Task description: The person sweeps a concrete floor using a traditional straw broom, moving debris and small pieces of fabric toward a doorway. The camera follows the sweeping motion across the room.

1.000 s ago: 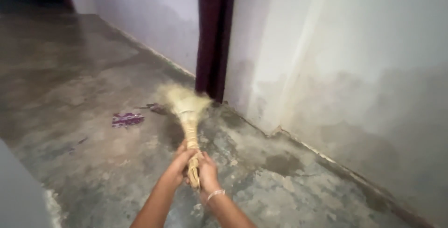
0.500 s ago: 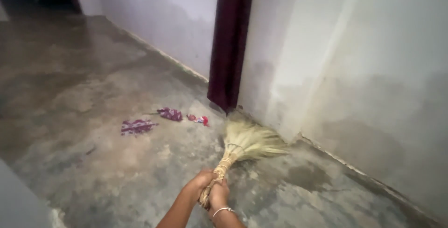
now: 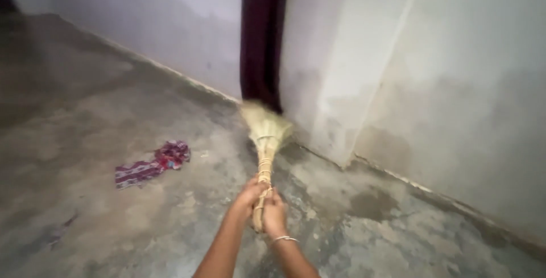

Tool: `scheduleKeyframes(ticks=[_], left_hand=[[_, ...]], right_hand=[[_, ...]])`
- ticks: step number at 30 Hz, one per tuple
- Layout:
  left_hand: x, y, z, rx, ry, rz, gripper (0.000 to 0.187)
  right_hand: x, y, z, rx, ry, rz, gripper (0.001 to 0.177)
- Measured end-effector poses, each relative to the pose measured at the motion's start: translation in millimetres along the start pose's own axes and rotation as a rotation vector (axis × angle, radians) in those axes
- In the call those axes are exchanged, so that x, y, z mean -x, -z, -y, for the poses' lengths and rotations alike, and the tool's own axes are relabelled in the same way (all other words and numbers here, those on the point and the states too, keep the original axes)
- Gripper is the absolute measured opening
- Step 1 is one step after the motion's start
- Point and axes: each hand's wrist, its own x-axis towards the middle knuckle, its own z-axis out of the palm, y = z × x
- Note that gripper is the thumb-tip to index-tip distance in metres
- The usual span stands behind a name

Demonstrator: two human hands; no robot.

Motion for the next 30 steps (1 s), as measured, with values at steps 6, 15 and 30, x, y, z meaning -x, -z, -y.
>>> scheduleKeyframes(ticks=[6,15,30], left_hand=[[-40.8,66.9,33.2,0.045,0.201,-0.054,0.025],[-33.0,73.2,10.9,0.030,-0.153,-0.392,0.021],[61.3,211.9,-0.7,-0.160,0.152,-0.105,0.029]], right_hand=[[8.7,-40.7,0.1,-0.258,-0.600,0.064,0.030],[-17.5,-49.1,-2.5,-0.043,-0.218,0.307,0.037],[99.3,-164.6,-74.3,0.130,-0.217,0.072,0.036]])
